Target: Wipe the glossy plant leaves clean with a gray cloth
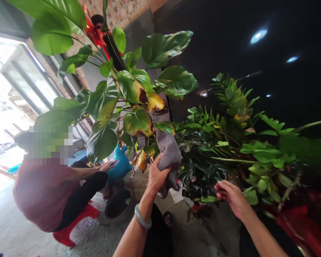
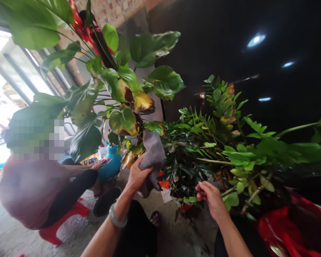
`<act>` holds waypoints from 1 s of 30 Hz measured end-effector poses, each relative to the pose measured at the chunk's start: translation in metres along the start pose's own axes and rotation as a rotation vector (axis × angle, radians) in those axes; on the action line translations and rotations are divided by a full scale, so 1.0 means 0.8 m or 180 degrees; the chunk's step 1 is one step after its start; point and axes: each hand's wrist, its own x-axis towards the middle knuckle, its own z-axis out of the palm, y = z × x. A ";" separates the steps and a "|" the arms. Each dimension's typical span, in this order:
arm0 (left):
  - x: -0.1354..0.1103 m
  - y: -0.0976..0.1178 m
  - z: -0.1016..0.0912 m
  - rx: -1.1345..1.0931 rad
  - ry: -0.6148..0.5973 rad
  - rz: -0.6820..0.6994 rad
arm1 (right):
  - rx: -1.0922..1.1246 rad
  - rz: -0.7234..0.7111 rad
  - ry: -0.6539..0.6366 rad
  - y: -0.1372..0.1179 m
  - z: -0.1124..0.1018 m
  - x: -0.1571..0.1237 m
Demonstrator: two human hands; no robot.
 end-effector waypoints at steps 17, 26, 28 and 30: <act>-0.032 0.036 0.038 -0.0439 -0.0888 0.0337 | 0.0100 0.0008 0.0013 0.000 0.000 0.001; -0.056 0.039 0.062 -0.0450 -0.2217 0.0758 | 0.0137 0.0059 -0.0046 -0.001 -0.010 0.000; -0.043 0.065 0.066 -0.0661 -0.1971 0.1032 | 0.0125 0.0083 -0.0017 -0.002 -0.011 0.000; -0.025 0.080 0.077 -0.0719 -0.1660 0.1202 | 0.0130 0.0109 0.0038 -0.002 -0.010 0.002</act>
